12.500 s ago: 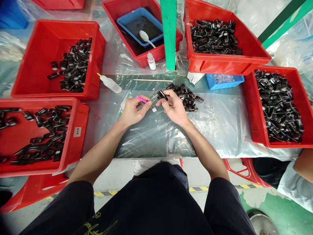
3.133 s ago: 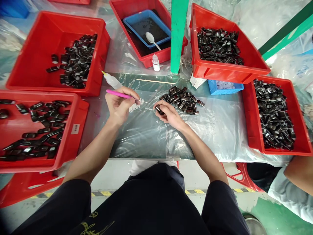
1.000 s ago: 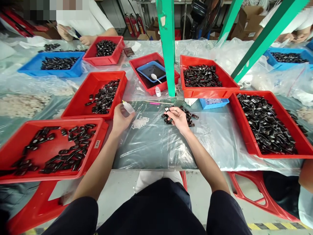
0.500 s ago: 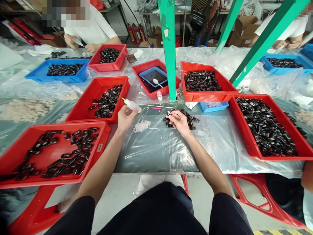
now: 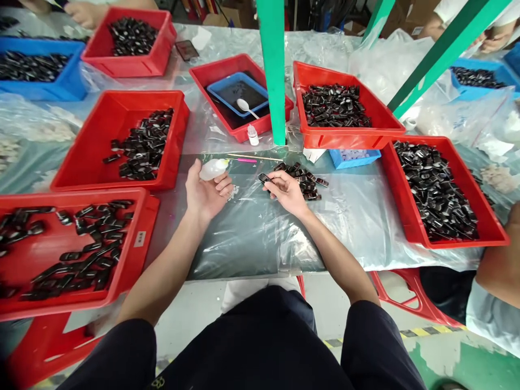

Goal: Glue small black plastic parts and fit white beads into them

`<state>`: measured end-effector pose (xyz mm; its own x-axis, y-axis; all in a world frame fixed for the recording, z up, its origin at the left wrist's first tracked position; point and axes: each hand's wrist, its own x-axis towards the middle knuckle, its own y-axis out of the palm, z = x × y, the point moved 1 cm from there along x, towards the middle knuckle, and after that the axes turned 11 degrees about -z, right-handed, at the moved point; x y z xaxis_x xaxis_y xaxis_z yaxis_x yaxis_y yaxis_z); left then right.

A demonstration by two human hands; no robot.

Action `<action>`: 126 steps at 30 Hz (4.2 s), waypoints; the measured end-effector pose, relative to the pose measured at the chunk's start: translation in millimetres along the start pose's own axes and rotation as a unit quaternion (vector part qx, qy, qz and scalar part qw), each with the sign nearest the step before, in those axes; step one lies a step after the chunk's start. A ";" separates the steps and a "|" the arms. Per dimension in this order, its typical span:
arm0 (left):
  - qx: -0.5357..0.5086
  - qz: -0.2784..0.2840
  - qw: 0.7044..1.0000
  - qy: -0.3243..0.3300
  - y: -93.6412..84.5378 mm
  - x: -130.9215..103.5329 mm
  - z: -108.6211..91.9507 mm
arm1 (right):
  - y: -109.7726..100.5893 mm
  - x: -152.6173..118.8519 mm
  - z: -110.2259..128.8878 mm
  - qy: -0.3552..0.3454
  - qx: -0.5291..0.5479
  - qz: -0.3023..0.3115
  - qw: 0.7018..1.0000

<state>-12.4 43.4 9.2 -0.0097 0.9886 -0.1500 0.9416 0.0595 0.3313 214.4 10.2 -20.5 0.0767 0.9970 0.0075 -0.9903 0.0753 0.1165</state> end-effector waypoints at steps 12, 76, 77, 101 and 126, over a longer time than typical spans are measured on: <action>-0.005 -0.015 0.999 0.029 0.9 -5.7 5.4 | 11.0 -15.7 12.0 0.021 0.020 0.032 0.999; 0.019 -0.092 0.982 0.162 -2.6 -4.3 5.1 | 19.8 -22.4 7.3 -0.017 0.006 0.104 0.994; 0.020 -0.092 0.982 0.163 -2.7 -4.4 5.1 | 20.0 -22.4 7.6 -0.015 0.005 0.103 0.995; 0.060 -0.102 0.969 0.218 -0.3 -9.1 3.2 | 20.4 -22.1 8.6 -0.008 0.019 0.091 0.996; -0.009 -0.116 0.982 0.149 9.3 -14.2 12.6 | 18.3 -27.9 17.0 -0.040 0.000 0.035 0.999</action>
<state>0.7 28.2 2.7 -0.3247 0.9442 0.0556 0.8960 0.2882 0.3378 196.1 -16.4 -1.7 0.0160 0.9953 0.0957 -0.9937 0.0052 0.1119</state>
